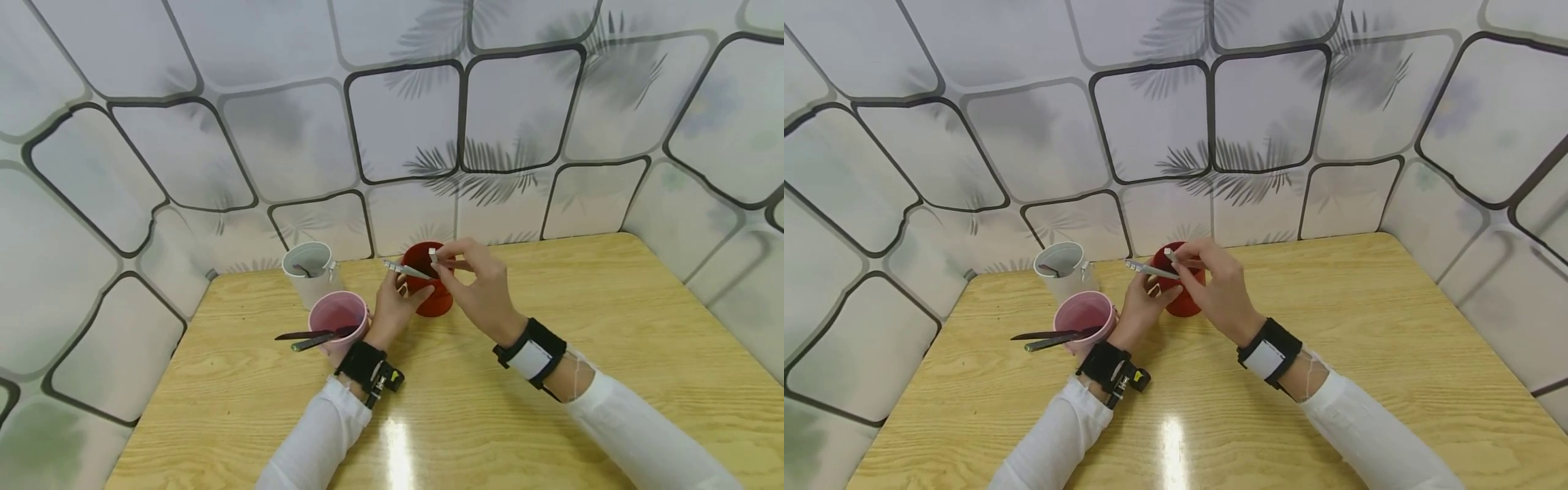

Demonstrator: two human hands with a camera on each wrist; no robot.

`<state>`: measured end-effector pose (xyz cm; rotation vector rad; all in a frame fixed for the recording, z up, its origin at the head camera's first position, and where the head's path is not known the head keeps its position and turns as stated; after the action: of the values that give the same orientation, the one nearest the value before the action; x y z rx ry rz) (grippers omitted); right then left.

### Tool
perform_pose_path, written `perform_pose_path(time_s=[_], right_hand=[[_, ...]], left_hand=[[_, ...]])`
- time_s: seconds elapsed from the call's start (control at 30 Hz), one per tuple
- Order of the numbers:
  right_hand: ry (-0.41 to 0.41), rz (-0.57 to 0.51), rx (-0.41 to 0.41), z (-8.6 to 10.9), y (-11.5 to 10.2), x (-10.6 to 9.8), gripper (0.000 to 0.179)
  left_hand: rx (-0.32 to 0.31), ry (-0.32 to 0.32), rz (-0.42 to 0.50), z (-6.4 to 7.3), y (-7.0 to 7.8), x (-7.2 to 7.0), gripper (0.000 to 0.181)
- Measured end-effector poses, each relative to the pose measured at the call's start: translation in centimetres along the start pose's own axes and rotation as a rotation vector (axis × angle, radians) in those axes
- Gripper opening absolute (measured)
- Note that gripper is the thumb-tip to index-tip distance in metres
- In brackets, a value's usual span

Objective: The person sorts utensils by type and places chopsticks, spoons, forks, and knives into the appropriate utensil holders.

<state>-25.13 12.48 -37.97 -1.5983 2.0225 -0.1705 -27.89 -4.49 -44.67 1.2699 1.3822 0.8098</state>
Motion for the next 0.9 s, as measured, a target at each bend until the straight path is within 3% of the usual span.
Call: perform_pose_path(time_s=[0.4,0.9], right_hand=[[-0.086,0.059,0.02,0.9,1.3,0.9,0.031],[-0.185,0.118,-0.002,1.0,0.9,1.7,0.027]], left_hand=[[0.002,0.001,0.011,0.0,0.0,-0.1,0.065],[0.028,0.008,-0.003,0.1,-0.1,0.0,0.062]])
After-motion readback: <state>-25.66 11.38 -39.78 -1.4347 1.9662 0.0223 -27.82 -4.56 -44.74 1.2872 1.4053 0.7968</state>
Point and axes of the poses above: each hand's wrist, its own z-axis away from the middle knuckle, its own x-axis out of the palm, y = z × x, the point moved 1 cm from there along -z, towards the middle knuckle, and after that the axes turned 5 degrees about -y, right-handed, at the moved point
